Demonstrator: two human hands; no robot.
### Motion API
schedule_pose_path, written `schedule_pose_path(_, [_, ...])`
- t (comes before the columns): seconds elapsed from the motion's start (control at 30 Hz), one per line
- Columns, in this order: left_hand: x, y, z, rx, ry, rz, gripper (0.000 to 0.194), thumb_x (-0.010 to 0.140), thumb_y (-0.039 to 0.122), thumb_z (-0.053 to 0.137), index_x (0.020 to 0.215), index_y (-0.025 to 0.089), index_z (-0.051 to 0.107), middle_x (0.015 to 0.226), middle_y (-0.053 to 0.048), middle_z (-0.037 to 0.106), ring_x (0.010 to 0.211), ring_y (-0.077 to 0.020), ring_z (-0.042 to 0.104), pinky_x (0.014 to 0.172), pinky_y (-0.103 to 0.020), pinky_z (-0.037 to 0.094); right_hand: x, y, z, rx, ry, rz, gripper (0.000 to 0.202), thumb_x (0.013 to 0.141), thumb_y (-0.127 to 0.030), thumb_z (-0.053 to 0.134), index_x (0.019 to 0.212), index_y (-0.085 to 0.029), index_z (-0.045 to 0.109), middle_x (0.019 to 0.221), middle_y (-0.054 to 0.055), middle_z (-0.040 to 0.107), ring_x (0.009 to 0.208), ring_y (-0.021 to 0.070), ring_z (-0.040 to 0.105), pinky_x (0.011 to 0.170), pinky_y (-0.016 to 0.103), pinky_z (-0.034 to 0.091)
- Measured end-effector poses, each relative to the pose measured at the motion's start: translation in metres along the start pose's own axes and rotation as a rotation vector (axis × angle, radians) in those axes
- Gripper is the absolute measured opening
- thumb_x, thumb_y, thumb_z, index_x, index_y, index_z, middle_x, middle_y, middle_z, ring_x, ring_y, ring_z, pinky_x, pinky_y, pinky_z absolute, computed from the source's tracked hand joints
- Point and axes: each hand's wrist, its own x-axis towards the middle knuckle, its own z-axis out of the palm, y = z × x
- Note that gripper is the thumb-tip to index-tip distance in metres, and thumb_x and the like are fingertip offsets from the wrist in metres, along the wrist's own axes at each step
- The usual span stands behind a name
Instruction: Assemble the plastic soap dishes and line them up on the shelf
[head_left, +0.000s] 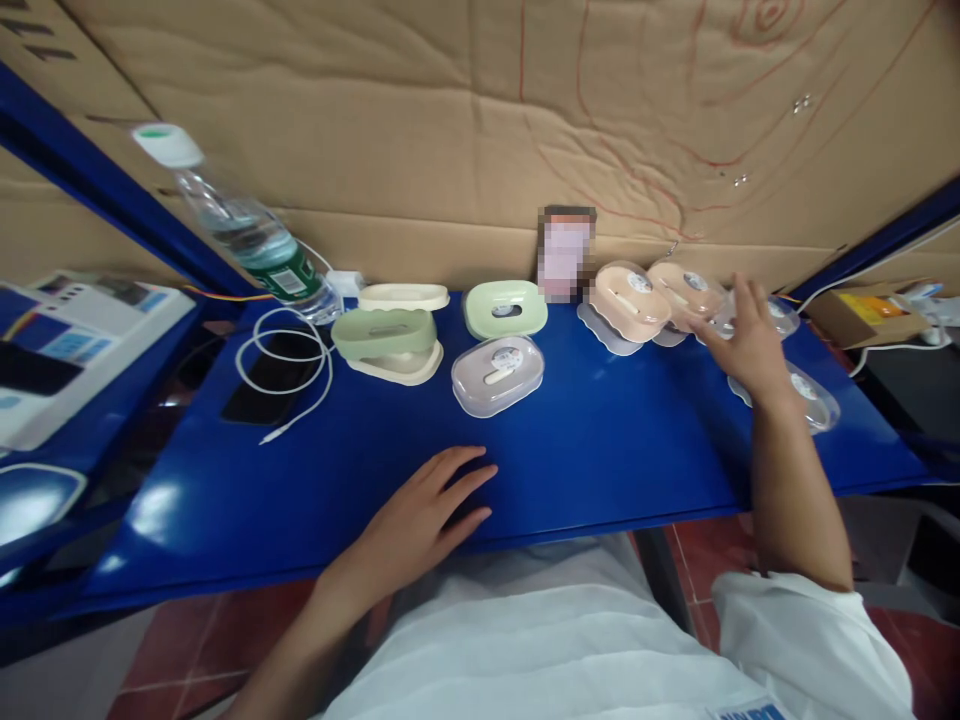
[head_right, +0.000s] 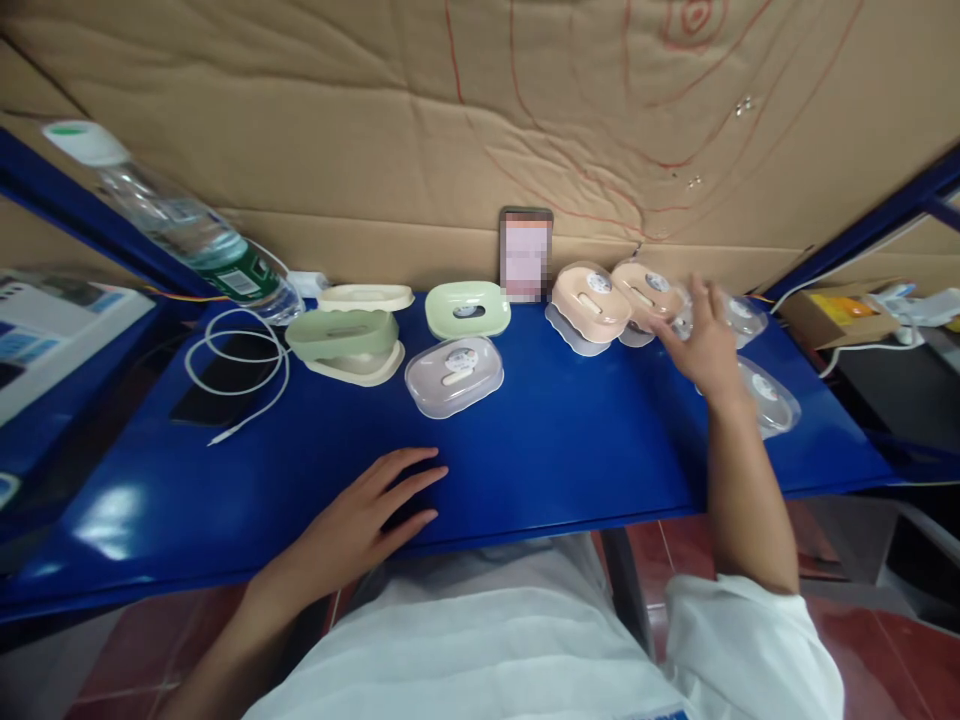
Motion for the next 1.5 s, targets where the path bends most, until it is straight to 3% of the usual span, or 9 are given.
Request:
schedule_pose_path(0.13, [0.000,0.000,0.000,0.004,-0.009,-0.002,0.042,0.111,0.037,0.059,0.152,0.028,0.061,0.158,-0.012,0.057,0.145,-0.0302,0.059,0.121,-0.054,0.055,-0.027,0.028,-0.039,0.030,0.087,0.112,0.074,0.103,-0.057,0.060,0.165,-0.020,0.045,0.165,0.021,0.052,0.154,0.0414,0.048,0.126,0.065,0.037])
schedule_pose_path(0.3, [0.000,0.001,-0.001,0.004,-0.010,-0.004,0.041,0.110,0.037,0.059,0.151,0.028,0.062,0.158,-0.012,0.058,0.144,-0.0306,0.059,0.121,-0.055,0.054,-0.082,0.089,-0.063,0.143,-0.062,0.092,0.067,0.087,-0.063,0.070,0.151,-0.055,0.052,0.169,-0.006,0.049,0.162,0.0461,0.033,0.127,0.083,0.018])
schedule_pose_path(0.57, [0.003,0.000,0.001,-0.010,-0.003,-0.005,0.040,0.110,0.040,0.059,0.148,0.028,0.065,0.156,-0.011,0.060,0.144,-0.0307,0.059,0.122,-0.055,0.053,-0.141,0.132,-0.061,0.270,-0.057,0.057,0.076,0.078,-0.062,0.076,0.150,-0.065,0.052,0.165,-0.013,0.052,0.165,0.0414,0.031,0.131,0.063,0.025])
schedule_pose_path(0.73, [0.003,0.002,0.000,-0.001,-0.015,-0.002,0.040,0.111,0.039,0.059,0.150,0.028,0.064,0.157,-0.011,0.058,0.145,-0.0298,0.058,0.123,-0.054,0.052,-0.097,0.121,-0.059,0.160,0.104,0.223,0.080,0.083,-0.069,0.072,0.158,-0.051,0.051,0.164,0.002,0.055,0.153,0.0477,0.048,0.124,0.071,0.031])
schedule_pose_path(0.83, [0.003,0.003,-0.001,0.004,-0.018,0.003,0.041,0.111,0.039,0.059,0.150,0.027,0.063,0.157,-0.012,0.058,0.146,-0.0298,0.057,0.123,-0.054,0.052,-0.043,0.106,-0.044,-0.004,0.063,0.285,0.092,0.081,-0.071,0.077,0.159,-0.026,0.055,0.158,0.023,0.057,0.151,0.0484,0.048,0.123,0.069,0.033])
schedule_pose_path(1.03, [0.003,0.003,-0.003,-0.014,-0.022,0.005,0.041,0.111,0.039,0.060,0.150,0.028,0.062,0.158,-0.012,0.058,0.146,-0.0296,0.057,0.123,-0.053,0.052,0.025,0.083,-0.012,-0.086,-0.065,0.165,0.096,0.088,-0.075,0.072,0.157,-0.012,0.052,0.159,0.033,0.050,0.155,0.0424,0.043,0.124,0.060,0.035])
schedule_pose_path(1.27, [0.004,0.003,-0.003,0.003,-0.003,0.030,0.039,0.111,0.038,0.060,0.147,0.025,0.064,0.155,-0.012,0.060,0.145,-0.0296,0.058,0.121,-0.052,0.054,0.017,0.090,0.005,0.050,-0.042,0.075,0.091,0.082,-0.079,0.066,0.161,-0.040,0.041,0.169,0.010,0.042,0.161,0.0381,0.033,0.131,0.064,0.034])
schedule_pose_path(1.4, [0.003,0.002,-0.002,0.015,-0.004,0.037,0.040,0.111,0.038,0.060,0.148,0.024,0.063,0.156,-0.013,0.059,0.145,-0.0298,0.058,0.121,-0.052,0.054,0.017,0.095,0.012,0.003,0.003,0.119,0.103,0.077,-0.080,0.068,0.160,-0.026,0.042,0.167,0.018,0.043,0.159,0.0407,0.037,0.131,0.062,0.033])
schedule_pose_path(1.5, [0.003,0.003,-0.002,0.013,-0.004,0.036,0.039,0.111,0.038,0.060,0.148,0.025,0.063,0.156,-0.012,0.059,0.145,-0.0296,0.058,0.122,-0.052,0.053,0.015,0.096,0.013,0.046,0.001,0.040,0.104,0.080,-0.083,0.062,0.167,-0.039,0.029,0.173,0.010,0.036,0.161,0.0442,0.031,0.130,0.070,0.030])
